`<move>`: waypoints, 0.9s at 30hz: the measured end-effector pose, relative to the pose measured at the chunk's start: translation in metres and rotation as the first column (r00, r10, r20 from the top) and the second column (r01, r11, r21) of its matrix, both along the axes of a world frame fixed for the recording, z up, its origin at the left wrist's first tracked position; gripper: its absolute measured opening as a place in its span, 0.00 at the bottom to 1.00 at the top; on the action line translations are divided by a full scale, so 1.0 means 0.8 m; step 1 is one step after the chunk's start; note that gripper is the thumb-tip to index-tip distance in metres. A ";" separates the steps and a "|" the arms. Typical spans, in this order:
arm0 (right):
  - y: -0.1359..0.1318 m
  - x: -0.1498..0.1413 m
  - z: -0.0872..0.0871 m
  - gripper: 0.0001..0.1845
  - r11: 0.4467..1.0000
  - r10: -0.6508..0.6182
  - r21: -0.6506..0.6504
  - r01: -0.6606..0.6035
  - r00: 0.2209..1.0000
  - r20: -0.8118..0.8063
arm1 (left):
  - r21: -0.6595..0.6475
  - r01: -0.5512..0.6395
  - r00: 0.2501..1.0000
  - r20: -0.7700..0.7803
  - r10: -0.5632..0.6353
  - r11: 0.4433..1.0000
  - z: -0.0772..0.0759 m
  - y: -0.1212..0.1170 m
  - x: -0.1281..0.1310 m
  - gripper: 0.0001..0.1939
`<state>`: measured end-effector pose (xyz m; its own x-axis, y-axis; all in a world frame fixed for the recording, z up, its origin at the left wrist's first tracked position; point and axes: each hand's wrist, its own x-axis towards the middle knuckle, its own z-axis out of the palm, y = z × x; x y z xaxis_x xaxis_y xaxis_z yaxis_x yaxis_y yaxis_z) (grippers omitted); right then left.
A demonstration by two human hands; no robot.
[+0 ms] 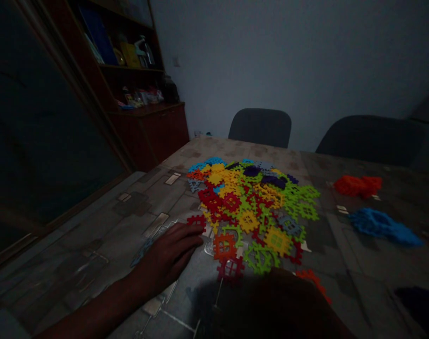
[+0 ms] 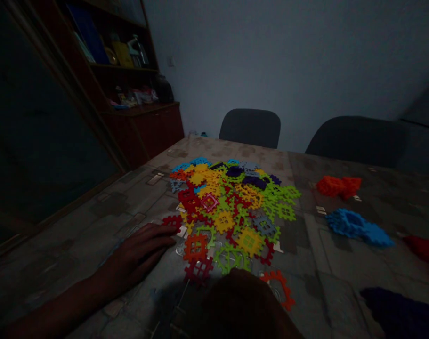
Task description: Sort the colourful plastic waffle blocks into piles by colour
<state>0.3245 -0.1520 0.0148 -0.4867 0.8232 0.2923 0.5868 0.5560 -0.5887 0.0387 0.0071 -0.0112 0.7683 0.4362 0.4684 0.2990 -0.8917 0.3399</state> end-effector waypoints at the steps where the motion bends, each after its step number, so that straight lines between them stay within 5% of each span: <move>1: 0.001 0.005 0.001 0.14 1.000 -0.018 -0.010 0.018 1.000 -0.006 | 0.007 0.007 1.000 -0.006 -0.007 1.000 -0.001 0.000 0.000 0.15; 5: -0.005 0.023 0.009 0.11 0.995 -0.079 -0.054 0.078 0.997 -0.018 | 0.038 0.056 0.998 -0.032 -0.055 0.998 -0.002 0.001 -0.003 0.16; 13: -0.055 0.039 0.004 0.21 0.977 -0.168 -0.132 0.167 0.986 0.002 | 0.052 0.065 0.995 -0.078 -0.061 0.996 0.000 0.000 -0.006 0.15; 20: -0.085 0.038 0.047 0.15 0.959 -0.126 -0.251 0.134 0.991 0.048 | 0.094 0.087 0.993 -0.093 -0.078 0.992 0.003 -0.006 -0.004 0.14; 27: -0.088 0.056 0.042 0.18 0.974 -0.159 -0.154 0.166 0.985 0.062 | 0.053 0.086 0.992 -0.095 -0.080 0.995 0.006 -0.004 0.004 0.17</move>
<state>0.3692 -0.2226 0.0484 -0.3531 0.9263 0.1317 0.6917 0.3532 -0.6299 0.0417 0.0036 -0.0067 0.8418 0.3440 0.4159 0.2509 -0.9317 0.2626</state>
